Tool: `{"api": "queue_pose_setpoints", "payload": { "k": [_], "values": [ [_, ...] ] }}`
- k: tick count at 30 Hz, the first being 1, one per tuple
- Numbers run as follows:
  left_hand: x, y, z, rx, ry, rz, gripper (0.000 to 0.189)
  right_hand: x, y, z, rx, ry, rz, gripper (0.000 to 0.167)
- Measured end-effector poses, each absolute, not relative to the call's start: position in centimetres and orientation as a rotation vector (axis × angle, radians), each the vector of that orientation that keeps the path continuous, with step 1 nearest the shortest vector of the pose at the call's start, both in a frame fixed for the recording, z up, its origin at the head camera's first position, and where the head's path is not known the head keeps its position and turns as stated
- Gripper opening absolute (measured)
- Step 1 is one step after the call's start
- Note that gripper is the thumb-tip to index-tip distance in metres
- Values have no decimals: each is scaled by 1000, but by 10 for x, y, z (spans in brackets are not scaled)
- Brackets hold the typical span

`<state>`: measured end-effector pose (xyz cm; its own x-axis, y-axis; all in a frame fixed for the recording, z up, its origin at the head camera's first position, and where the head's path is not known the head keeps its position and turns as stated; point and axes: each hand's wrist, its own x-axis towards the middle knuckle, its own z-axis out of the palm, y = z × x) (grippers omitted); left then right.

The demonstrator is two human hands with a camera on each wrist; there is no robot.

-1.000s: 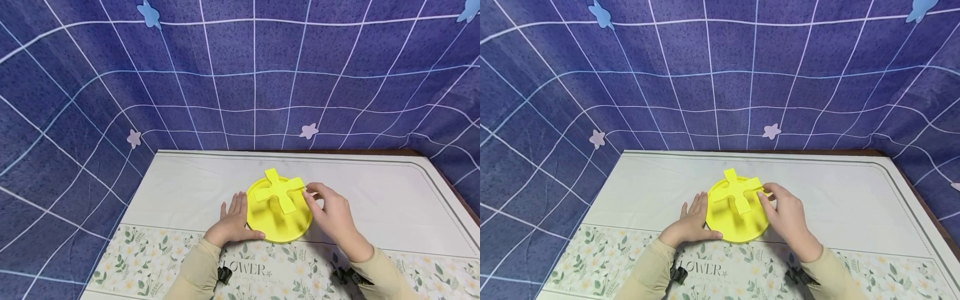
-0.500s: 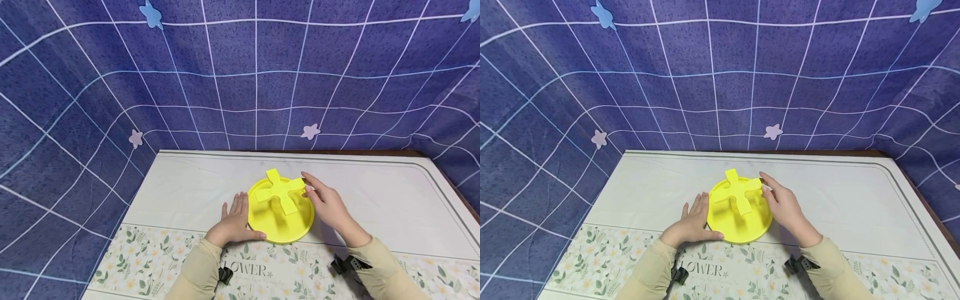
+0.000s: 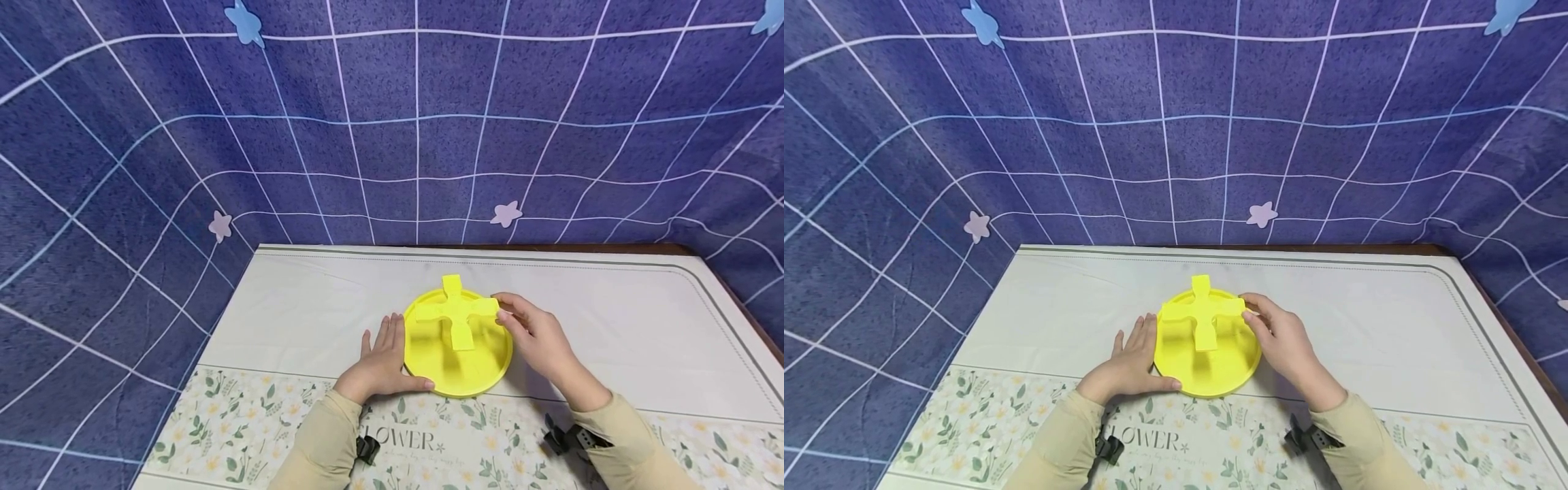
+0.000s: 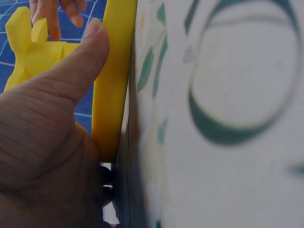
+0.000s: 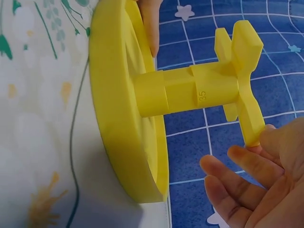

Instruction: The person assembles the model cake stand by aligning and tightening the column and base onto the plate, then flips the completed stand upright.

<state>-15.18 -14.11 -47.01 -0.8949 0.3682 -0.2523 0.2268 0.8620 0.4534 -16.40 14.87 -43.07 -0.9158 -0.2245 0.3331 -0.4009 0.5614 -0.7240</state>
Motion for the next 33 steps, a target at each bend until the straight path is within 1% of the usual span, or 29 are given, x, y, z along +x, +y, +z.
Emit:
{"api": "queue_pose_setpoints", "payload": {
  "k": [11,20,33],
  "values": [
    [-151,-141,-467,441,2698,582,136,-153,150,-433,495,-2595,1221,27],
    [-152,-141,-473,423,2706,580,138,-145,148,-433,470,-2575,1242,25],
    [-152,-140,-472,422,2707,560,137,-142,145,-435,456,-2529,1183,21]
  ]
}}
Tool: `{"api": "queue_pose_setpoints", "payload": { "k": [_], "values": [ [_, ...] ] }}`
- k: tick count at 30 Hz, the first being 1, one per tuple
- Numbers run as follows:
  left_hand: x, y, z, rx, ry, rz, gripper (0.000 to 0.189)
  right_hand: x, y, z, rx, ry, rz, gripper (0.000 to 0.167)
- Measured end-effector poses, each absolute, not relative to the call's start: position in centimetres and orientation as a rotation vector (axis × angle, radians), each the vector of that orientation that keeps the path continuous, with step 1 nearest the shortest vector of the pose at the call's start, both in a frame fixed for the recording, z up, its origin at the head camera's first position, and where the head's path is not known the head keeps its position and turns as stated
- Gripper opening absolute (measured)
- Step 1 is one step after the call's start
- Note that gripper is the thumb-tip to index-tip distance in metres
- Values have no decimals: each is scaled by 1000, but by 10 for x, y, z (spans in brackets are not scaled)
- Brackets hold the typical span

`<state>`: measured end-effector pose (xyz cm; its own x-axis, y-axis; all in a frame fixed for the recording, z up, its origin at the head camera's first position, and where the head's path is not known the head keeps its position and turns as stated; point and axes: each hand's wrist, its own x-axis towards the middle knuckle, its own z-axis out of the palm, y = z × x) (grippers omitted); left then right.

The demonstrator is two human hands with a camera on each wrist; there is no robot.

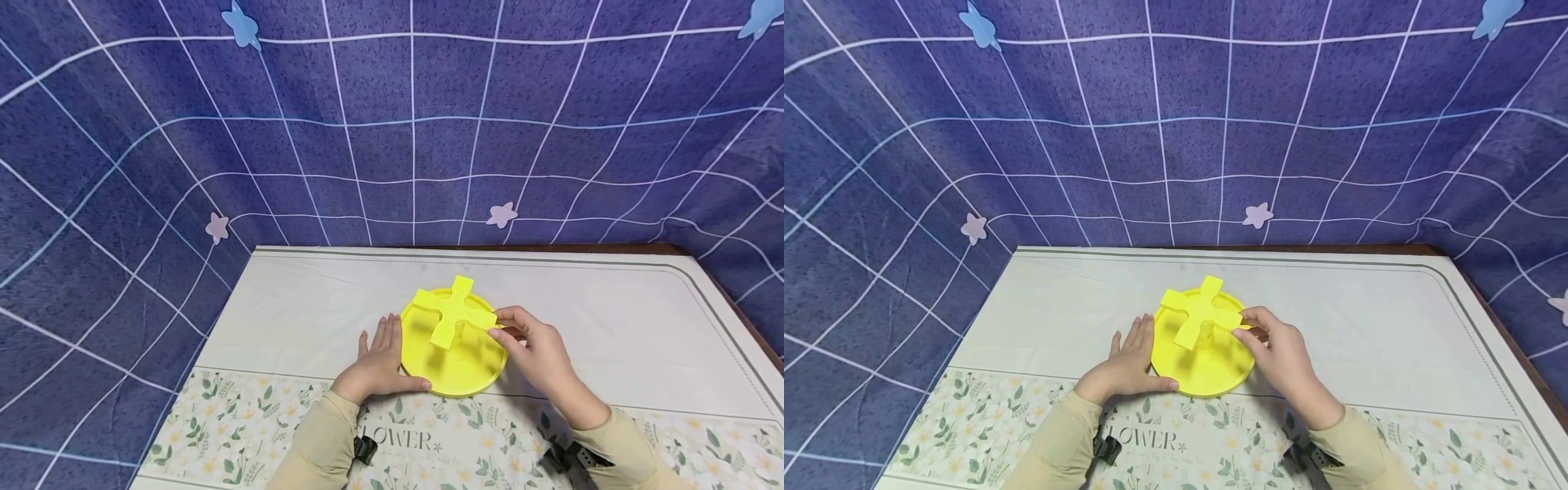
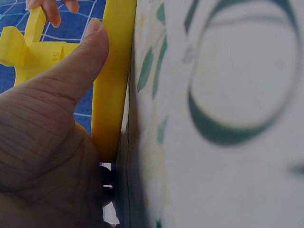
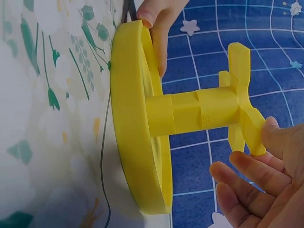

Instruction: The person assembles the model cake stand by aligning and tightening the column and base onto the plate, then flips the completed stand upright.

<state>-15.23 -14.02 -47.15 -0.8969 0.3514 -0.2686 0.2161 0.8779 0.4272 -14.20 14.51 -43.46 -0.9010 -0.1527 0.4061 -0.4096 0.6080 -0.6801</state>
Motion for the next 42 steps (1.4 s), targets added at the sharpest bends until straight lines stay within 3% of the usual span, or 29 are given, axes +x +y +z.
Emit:
{"api": "queue_pose_setpoints", "payload": {
  "k": [29,35,42],
  "values": [
    [-149,-136,-456,417,2722,493,133,-140,139,-441,406,-2474,1277,19],
    [-150,-138,-457,437,2713,513,132,-144,153,-451,466,-2588,1270,43],
    [-151,-142,-458,465,2712,543,130,-150,169,-463,528,-2935,1055,95]
  ]
}}
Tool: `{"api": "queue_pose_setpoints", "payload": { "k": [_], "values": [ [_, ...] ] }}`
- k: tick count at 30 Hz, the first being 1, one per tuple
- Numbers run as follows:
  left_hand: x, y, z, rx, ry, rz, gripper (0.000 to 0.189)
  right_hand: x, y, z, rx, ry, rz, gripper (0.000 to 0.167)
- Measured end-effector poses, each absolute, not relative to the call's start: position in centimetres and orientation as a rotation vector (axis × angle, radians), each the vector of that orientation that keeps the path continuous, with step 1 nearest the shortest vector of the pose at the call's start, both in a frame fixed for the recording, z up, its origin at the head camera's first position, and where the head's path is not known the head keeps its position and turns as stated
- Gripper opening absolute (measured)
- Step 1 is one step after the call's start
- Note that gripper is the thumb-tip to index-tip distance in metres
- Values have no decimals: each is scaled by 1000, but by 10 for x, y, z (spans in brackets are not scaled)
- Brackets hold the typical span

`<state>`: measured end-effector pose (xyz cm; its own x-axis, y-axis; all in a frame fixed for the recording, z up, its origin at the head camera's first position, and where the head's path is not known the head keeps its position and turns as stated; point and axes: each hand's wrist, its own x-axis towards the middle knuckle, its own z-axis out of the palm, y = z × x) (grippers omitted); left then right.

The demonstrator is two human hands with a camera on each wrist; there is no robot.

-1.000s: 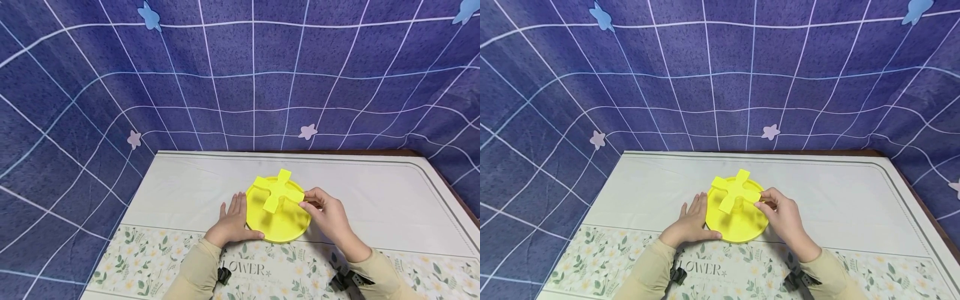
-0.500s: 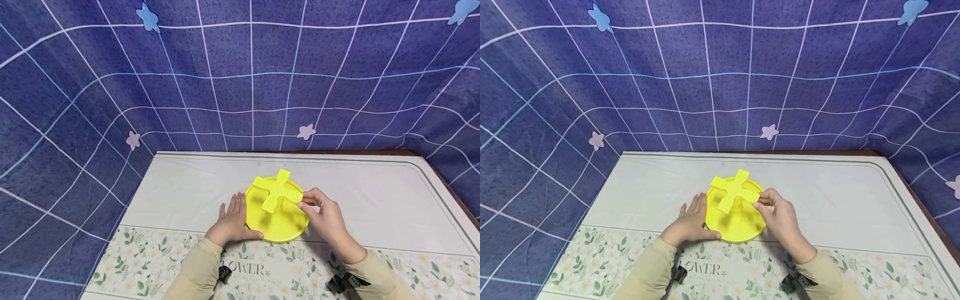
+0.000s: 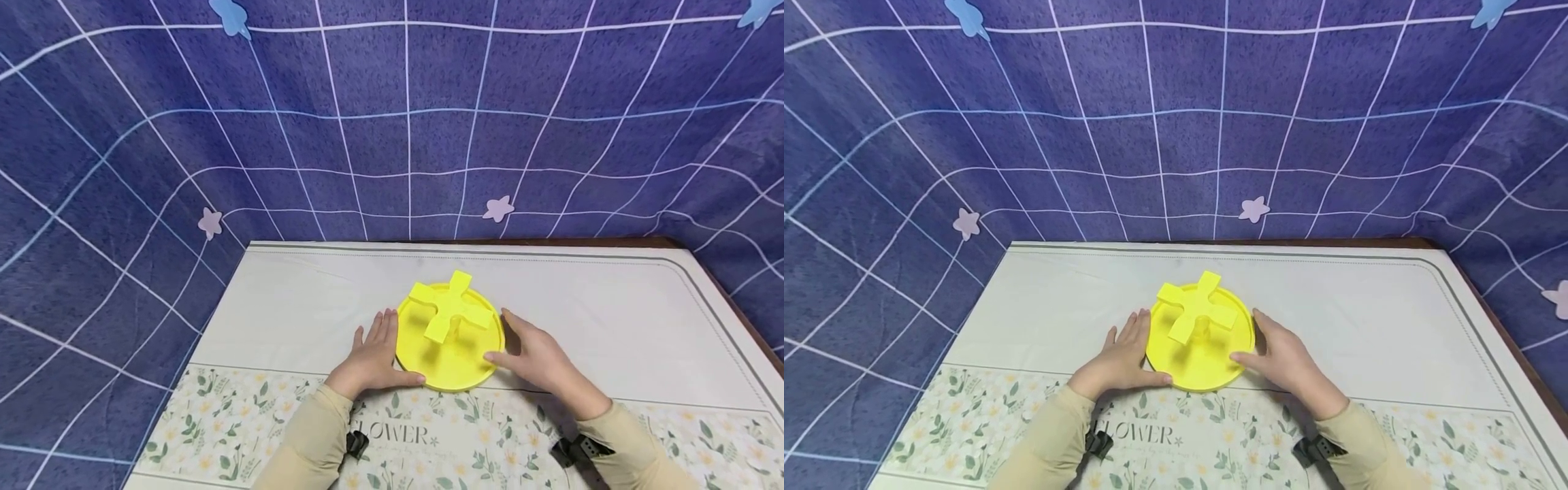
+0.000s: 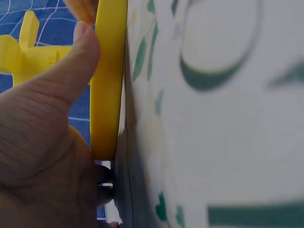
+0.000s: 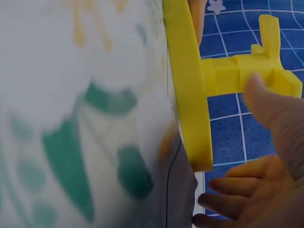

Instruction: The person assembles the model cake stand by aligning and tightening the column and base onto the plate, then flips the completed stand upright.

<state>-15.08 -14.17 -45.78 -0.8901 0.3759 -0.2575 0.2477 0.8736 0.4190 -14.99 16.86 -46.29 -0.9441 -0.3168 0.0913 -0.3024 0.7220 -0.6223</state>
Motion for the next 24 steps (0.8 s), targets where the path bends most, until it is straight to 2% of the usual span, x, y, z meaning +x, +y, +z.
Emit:
{"api": "queue_pose_setpoints", "payload": {
  "k": [3,6,11,18,24],
  "values": [
    [-151,-144,-457,492,2714,548,128,-151,172,-466,-615,2807,-993,113],
    [-152,-145,-457,506,2715,570,127,-154,174,-469,-724,2779,-989,120],
    [-155,-147,-459,533,2739,597,127,-157,171,-468,-775,2833,-945,122],
    [-160,-147,-462,634,2823,576,124,-156,169,-468,-715,2893,-934,122],
    [-155,-154,-461,633,2768,795,121,-151,174,-465,-608,2832,-1032,122]
  ]
}}
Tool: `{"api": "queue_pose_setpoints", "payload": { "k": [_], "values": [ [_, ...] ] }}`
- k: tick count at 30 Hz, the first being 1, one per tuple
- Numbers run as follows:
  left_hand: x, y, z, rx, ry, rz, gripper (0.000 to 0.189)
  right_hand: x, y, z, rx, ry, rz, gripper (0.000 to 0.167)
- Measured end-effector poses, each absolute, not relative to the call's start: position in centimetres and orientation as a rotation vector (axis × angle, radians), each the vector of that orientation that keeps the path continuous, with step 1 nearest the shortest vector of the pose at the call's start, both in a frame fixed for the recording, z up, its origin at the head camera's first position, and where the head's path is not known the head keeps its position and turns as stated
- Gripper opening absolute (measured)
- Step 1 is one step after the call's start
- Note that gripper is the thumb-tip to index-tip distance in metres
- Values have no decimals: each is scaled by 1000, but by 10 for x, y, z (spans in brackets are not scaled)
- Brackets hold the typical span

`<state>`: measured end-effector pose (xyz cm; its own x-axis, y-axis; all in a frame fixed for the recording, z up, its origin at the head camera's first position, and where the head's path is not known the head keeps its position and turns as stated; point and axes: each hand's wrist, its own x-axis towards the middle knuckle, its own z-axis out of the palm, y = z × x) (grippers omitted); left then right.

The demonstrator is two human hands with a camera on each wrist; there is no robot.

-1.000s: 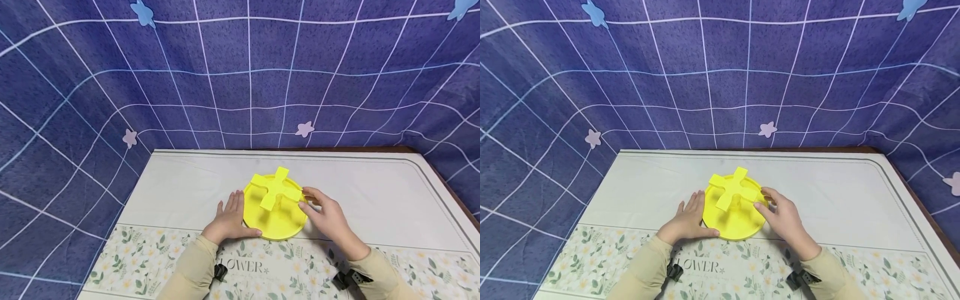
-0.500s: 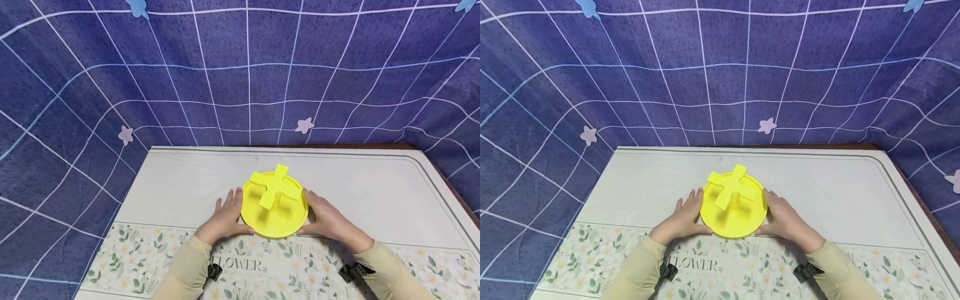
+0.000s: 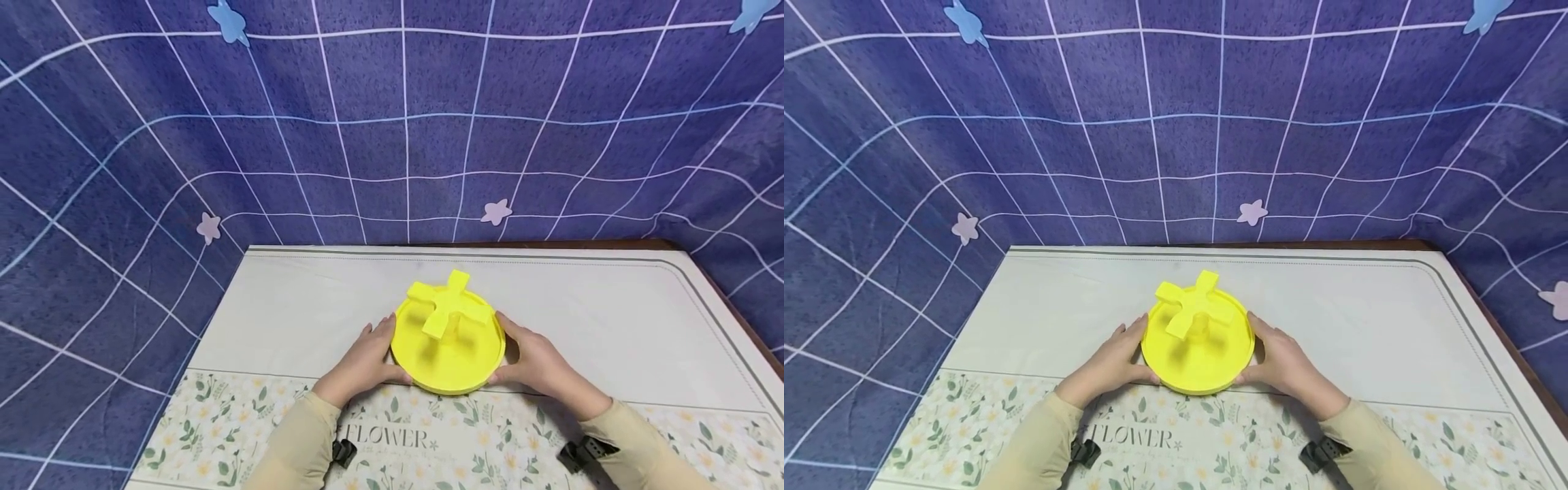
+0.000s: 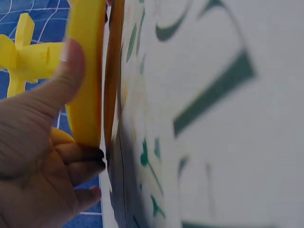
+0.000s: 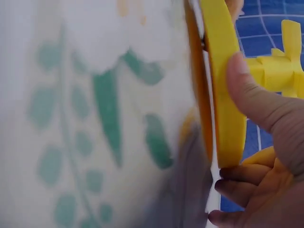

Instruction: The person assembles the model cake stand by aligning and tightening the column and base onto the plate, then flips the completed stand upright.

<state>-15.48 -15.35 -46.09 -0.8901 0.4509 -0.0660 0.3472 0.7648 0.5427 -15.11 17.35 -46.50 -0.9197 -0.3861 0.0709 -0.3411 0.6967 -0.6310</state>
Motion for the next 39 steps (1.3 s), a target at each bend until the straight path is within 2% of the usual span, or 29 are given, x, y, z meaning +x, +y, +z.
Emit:
{"api": "queue_pose_setpoints", "payload": {
  "k": [10,19,22,27,29,39],
  "values": [
    [-140,-162,-454,537,2681,1310,111,-137,179,-450,-586,2608,-1459,95],
    [-128,-161,-443,458,2639,1468,108,-123,176,-444,-494,2570,-1614,78],
    [-125,-161,-438,452,2671,1466,97,-119,175,-440,-465,2530,-1694,73],
    [-120,-159,-432,476,2856,1382,57,-115,178,-433,-500,2421,-1838,65],
    [-119,-158,-431,502,2953,1344,48,-114,180,-433,-546,2402,-1875,63],
    [-116,-156,-433,631,3247,1206,38,-110,171,-445,-731,3027,-1667,54]
  ]
}}
